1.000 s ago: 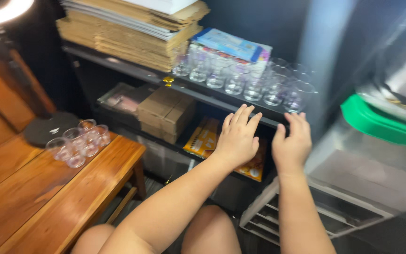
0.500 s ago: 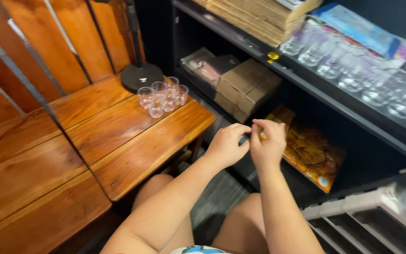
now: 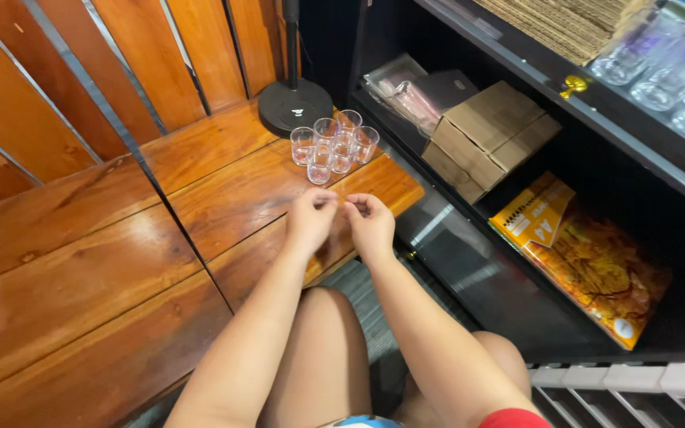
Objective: The person sits on the floor and transfers small clear glasses from a wooden bench to a lower shelf, arranging them in a row. The person then picks up a stack of plastic-wrapped rectangular items and places them into a cardboard box on the same shelf.
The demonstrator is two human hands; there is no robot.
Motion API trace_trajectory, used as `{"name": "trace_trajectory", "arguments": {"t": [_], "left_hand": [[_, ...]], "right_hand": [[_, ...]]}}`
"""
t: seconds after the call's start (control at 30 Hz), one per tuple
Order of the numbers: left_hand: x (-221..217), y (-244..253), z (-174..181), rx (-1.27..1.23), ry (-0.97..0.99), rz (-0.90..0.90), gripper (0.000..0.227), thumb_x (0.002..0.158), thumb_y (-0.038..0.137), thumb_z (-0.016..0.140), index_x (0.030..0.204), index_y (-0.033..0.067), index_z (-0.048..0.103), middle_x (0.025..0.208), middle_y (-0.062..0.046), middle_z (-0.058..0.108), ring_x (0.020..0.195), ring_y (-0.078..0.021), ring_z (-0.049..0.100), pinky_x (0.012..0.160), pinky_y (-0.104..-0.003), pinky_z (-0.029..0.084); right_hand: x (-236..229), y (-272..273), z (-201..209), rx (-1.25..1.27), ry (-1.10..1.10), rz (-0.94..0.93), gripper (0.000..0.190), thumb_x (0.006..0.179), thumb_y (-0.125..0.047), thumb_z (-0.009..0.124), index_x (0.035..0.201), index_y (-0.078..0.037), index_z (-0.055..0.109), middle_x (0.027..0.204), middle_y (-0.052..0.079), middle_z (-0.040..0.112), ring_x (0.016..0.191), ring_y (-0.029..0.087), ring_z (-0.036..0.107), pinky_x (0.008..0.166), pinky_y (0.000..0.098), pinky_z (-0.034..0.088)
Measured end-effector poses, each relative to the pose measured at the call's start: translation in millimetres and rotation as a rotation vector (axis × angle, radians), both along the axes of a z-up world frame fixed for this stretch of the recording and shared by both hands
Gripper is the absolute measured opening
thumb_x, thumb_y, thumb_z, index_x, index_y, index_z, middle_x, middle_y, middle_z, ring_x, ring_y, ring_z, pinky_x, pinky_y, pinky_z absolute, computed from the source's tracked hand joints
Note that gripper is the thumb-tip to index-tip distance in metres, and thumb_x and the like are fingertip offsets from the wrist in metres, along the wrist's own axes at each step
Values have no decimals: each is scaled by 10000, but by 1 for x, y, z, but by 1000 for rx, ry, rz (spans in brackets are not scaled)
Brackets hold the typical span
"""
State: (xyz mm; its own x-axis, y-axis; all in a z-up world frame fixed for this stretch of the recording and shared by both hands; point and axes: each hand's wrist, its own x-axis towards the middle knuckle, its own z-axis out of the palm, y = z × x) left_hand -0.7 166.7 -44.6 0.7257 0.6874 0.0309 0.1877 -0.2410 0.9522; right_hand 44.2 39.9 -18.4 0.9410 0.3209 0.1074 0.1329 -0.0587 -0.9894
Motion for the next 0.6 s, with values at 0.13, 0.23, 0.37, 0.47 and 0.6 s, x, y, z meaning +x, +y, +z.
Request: {"name": "trace_trajectory", "arguments": {"t": [0.13,0.23,0.37,0.47,0.6], "left_hand": [[1,50,-10,61,-101,152,213,855,175,751,1061,203,794,1034,-41,796,1026,-205,749,908,-332,582],[8,64,-18,91,-147,197,298,853,145,749,1150,146,771,1113,-125,777,1086,-282,732,941,-374,587],[9,61,-1,46,-195,140,377,893,91,716,1267,43,712,1212,-239,727,1145,-365,701,979,-424,580],[16,60,-1,51,-158,102,442,893,132,736,1329,84,685,1254,-204,721,1171,-328,693,986,-413,584],[17,59,1,93,-49,120,434,877,252,785,1300,178,718,1216,-104,758,1154,-240,710,972,-359,596]], "right_hand": [[31,42,-44,-40,31,41,298,858,-37,801,1145,-83,737,961,82,766,818,111,727,765,283,641],[24,61,-34,24,68,46,476,859,31,789,1307,-9,633,1202,249,709,1092,278,724,962,406,590],[18,74,-12,-38,16,-4,620,817,29,819,1381,46,563,1339,340,624,1258,422,633,1069,486,526],[28,83,-20,-81,24,-19,667,786,1,845,1399,-2,581,1349,269,651,1249,359,652,1057,431,539],[33,88,-24,-60,14,-36,589,753,17,849,1306,-41,651,1275,211,705,1192,306,697,1016,393,564]]}}
